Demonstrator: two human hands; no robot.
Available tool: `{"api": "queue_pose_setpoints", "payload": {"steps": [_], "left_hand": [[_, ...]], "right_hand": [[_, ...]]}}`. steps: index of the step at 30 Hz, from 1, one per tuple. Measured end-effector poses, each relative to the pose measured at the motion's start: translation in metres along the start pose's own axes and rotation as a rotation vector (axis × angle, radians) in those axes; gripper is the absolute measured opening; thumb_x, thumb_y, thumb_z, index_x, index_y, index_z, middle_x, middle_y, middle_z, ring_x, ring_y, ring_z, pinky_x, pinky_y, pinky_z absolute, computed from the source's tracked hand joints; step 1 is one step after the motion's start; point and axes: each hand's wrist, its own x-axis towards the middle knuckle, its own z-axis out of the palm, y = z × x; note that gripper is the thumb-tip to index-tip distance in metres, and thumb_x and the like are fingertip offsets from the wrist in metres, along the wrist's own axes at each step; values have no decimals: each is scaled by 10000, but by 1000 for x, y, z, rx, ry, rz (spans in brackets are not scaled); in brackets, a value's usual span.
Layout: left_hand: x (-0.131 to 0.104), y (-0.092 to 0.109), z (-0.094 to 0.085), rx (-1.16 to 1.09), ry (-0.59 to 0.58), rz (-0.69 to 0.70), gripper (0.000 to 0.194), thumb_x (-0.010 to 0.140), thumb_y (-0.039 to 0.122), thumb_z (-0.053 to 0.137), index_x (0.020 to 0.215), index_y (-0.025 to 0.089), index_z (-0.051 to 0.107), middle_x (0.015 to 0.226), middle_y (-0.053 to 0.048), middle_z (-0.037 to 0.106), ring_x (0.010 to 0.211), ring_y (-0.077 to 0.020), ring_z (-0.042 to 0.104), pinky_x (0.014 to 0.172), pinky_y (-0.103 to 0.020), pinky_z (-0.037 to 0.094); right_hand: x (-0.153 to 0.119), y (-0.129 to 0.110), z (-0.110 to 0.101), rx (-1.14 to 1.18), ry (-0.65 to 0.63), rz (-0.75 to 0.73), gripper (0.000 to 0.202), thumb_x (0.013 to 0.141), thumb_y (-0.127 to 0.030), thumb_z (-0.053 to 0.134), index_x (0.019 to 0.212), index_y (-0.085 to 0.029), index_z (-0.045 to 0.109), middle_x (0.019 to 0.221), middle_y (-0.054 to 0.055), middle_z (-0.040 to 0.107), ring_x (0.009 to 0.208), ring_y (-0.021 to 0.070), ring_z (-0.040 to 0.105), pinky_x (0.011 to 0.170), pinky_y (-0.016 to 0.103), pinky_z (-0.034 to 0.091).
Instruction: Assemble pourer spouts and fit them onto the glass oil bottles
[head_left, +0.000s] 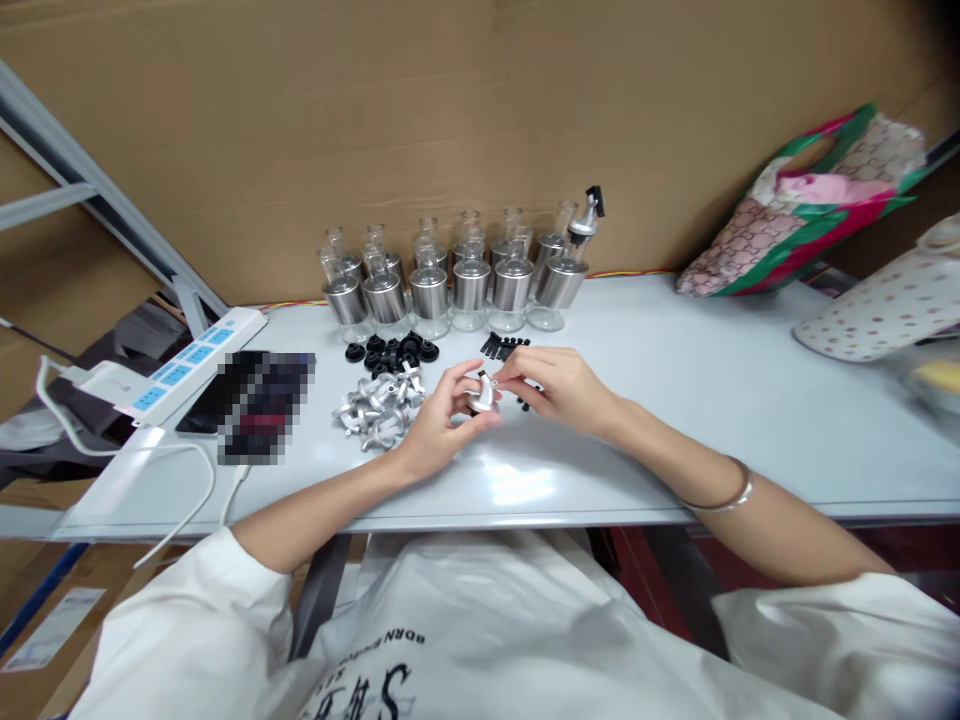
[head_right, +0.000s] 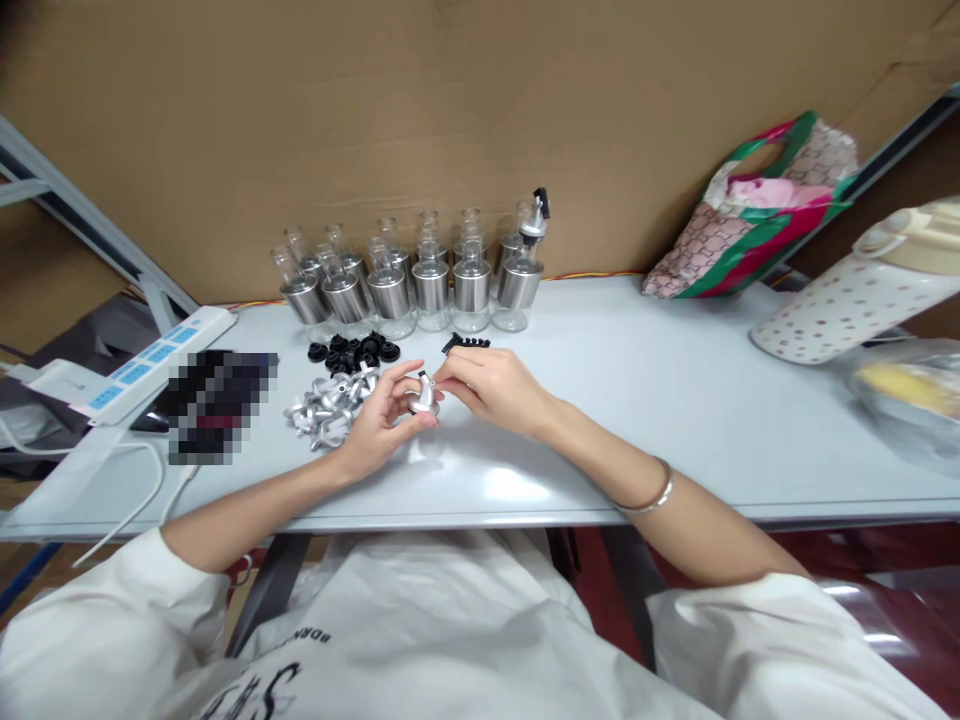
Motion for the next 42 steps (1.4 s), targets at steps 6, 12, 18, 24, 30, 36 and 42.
{"api": "queue_pose_setpoints", "payload": {"steps": [6,12,18,24,30,36,42], "left_hand": [[2,1,-2,-6,-15,-5,588,741,285,731,1216,218,392,982,-39,590,901,-153,627,858,-323,480],[3,3,-2,-37,-59,-83,675,663,268,793,1172,229,350,968,-21,567,821,-151,658,826,-339,499],[1,-1,0,48,-22,-113,609,631,267,802,1013,224,329,888,19,523,854,-156,635,759,-306,508],[0,4,0,107,-31,-152,572,618,292,790,909,226,302,833,50,487,764,-122,617,690,-263,493],[-2,4,2,131,-61,-177,532,629,246,756,917,227,309,826,36,554,701,-107,609,651,-245,485],[-2,4,4,92,-22,-100,454,710,157,652,984,229,297,884,-9,608,734,-98,584,621,-210,442],[-3,8,3,83,-38,-121,433,735,153,624,990,226,282,918,-27,637,703,-90,548,655,-231,422]], "right_hand": [[0,1,0,37,30,-5,131,929,-206,478,840,-179,570,719,39,640,601,127,567,562,220,431],[-1,1,-1,85,-31,31,138,933,-216,474,855,-177,581,744,45,649,623,128,585,577,223,441],[2,-1,-2,86,-85,12,185,943,-229,461,829,-168,594,703,38,642,597,122,571,561,218,429],[0,-4,3,84,-114,-12,179,943,-221,470,845,-160,607,732,42,661,641,133,597,586,230,432],[2,10,-13,102,-177,77,230,904,-361,543,819,-166,628,712,43,662,638,150,600,607,259,448],[-8,68,-36,-110,-5,486,178,828,-310,604,702,-192,651,706,49,687,622,181,605,574,286,428],[-13,74,-23,-154,-262,616,118,778,-243,605,753,-180,701,739,43,702,668,188,626,641,276,438]]}}
